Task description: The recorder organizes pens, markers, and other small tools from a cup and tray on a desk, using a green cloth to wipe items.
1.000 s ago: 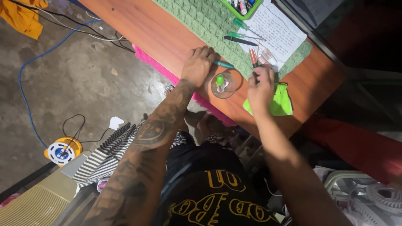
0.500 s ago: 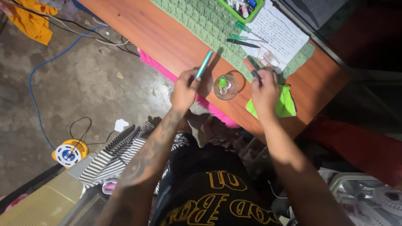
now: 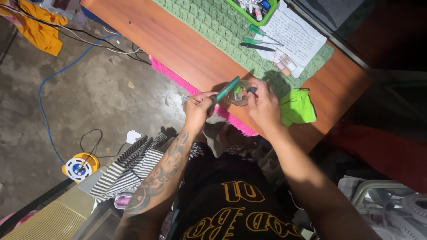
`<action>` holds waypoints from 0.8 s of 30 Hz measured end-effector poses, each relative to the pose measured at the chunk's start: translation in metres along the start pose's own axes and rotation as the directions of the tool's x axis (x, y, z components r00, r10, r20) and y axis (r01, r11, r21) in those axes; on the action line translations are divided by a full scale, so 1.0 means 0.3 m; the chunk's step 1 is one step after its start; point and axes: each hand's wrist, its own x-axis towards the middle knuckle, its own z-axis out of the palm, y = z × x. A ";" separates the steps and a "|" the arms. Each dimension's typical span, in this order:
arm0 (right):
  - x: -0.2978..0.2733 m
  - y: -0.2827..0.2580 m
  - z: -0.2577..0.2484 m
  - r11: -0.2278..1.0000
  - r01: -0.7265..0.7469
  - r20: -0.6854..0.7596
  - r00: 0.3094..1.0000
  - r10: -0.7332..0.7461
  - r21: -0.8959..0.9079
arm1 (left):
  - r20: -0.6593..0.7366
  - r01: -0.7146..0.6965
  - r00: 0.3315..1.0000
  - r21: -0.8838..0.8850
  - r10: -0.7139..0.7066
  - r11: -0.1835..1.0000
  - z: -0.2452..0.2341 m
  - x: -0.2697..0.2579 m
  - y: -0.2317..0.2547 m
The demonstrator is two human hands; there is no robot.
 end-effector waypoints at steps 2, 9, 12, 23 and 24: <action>0.008 0.038 0.029 0.995 0.007 0.023 1.000 -0.005 -0.096 | 0.032 0.023 0.999 -0.049 -0.021 0.999 0.013 -0.006 0.012; -0.005 -0.066 -0.020 0.945 0.239 -0.010 0.969 -0.247 -0.222 | 0.046 -0.006 0.999 0.154 -0.001 0.988 0.035 -0.032 -0.013; -0.023 -0.113 -0.027 0.908 0.378 0.102 0.925 -0.366 -0.177 | 0.101 -0.187 0.982 0.456 0.158 0.870 0.086 -0.055 0.030; -0.004 0.062 0.028 0.982 0.179 -0.030 0.983 -0.181 -0.066 | 0.273 -0.452 0.887 0.680 0.373 0.578 0.215 -0.037 0.173; 0.000 0.105 0.026 1.000 0.017 -0.058 0.998 -0.016 0.021 | 0.318 -0.510 0.853 0.682 0.415 0.524 0.210 -0.026 0.158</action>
